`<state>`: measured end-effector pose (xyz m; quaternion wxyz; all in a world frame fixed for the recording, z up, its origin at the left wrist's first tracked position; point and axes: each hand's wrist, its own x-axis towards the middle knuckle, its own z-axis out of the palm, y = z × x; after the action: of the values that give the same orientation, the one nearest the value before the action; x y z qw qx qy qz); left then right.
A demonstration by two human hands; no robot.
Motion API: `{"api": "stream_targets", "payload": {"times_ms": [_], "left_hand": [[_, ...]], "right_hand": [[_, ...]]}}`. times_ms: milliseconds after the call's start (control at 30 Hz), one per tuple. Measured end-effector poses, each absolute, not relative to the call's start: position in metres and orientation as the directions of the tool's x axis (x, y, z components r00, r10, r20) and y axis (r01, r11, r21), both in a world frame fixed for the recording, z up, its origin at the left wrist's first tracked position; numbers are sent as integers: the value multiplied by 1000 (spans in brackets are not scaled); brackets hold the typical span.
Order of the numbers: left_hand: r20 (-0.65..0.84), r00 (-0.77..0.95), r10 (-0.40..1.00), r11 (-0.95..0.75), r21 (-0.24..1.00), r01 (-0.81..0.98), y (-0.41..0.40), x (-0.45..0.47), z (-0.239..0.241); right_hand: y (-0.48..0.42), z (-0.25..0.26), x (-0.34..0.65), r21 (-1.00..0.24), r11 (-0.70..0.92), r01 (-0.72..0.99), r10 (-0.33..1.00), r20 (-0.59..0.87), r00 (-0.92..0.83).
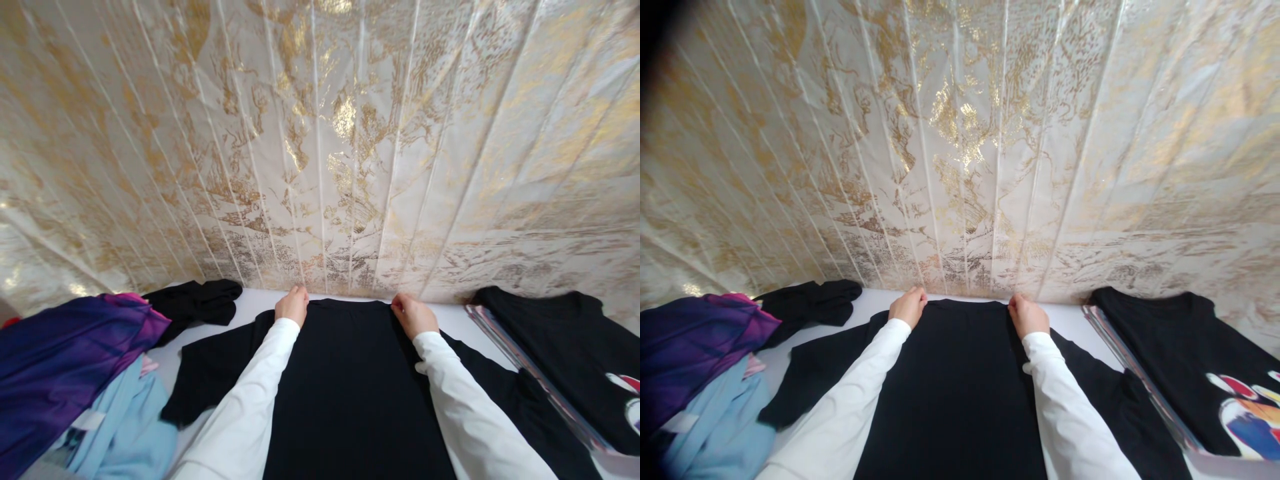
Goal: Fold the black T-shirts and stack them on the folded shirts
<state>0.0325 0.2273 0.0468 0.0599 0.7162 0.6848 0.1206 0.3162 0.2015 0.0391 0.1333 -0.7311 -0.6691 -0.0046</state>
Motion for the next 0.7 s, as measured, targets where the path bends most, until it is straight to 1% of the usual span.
{"api": "stream_targets", "payload": {"times_ms": [200,333,433,700], "left_hand": [[137,96,986,-127,240,963,227,25,43],[151,116,982,-150,239,959,228,21,42],[148,133,980,-166,242,956,229,22,41],[121,164,979,-191,264,945,225,25,49]], "right_hand": [[202,37,317,-182,-58,982,980,179,91],[203,37,328,-192,-87,978,978,169,120],[204,36,333,-196,-113,974,976,160,146],[202,44,325,-202,-82,976,980,162,116]]}}
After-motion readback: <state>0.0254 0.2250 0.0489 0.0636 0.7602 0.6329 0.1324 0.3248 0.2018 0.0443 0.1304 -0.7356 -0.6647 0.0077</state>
